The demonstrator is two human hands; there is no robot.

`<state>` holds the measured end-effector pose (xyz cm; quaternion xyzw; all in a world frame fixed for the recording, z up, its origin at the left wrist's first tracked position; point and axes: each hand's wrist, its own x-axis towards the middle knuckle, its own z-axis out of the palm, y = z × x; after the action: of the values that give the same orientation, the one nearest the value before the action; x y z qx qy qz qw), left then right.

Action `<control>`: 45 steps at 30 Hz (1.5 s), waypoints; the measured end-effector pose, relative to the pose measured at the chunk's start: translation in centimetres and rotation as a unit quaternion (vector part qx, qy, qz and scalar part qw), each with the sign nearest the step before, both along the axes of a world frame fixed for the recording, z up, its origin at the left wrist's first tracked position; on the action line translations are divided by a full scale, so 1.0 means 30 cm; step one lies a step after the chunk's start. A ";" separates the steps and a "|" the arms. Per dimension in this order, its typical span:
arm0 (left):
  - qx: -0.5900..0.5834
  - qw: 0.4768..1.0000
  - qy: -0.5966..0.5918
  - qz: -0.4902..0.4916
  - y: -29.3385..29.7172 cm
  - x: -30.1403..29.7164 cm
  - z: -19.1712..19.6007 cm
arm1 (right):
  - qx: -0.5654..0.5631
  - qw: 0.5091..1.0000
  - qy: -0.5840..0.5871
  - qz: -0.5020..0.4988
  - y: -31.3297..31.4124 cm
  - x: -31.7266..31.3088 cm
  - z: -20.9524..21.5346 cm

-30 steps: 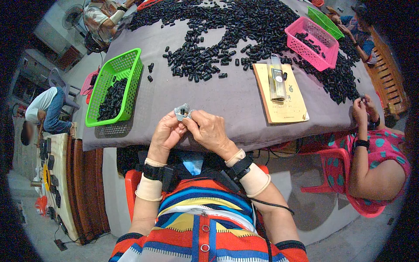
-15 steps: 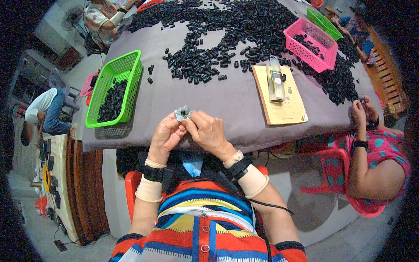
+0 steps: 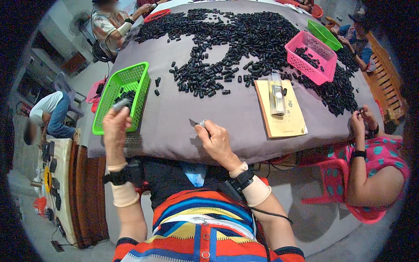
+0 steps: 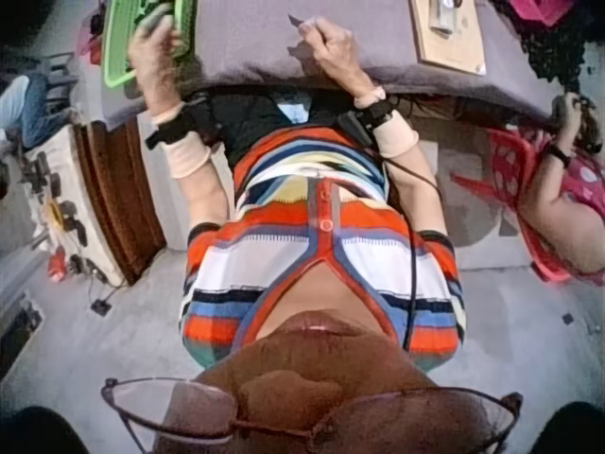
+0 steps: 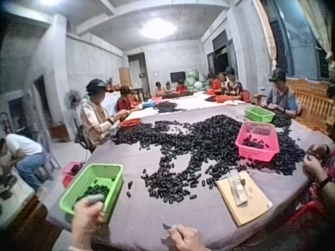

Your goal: Assembling and trimming small black plastic components by hand in a workshop.

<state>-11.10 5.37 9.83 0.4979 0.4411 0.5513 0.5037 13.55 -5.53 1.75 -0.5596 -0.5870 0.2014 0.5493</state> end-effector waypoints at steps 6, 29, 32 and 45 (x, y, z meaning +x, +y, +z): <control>0.125 0.953 0.244 0.129 0.099 -0.046 -0.004 | 0.013 1.000 0.000 -0.011 0.014 0.001 -0.009; 0.226 0.853 0.469 -0.042 0.187 0.631 -0.284 | -0.030 0.985 0.167 -0.008 0.016 0.025 -0.021; 0.205 0.851 0.482 -0.037 0.173 0.629 -0.274 | -0.025 0.986 0.167 -0.004 0.023 0.026 -0.042; 0.234 0.879 0.392 -0.140 0.015 0.467 -0.270 | -0.031 0.985 0.170 -0.003 0.015 0.013 -0.023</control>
<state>2.91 5.84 1.74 0.8331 0.3861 0.3221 0.2306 13.93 -5.06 1.06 -0.5359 -0.4770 0.3101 0.6239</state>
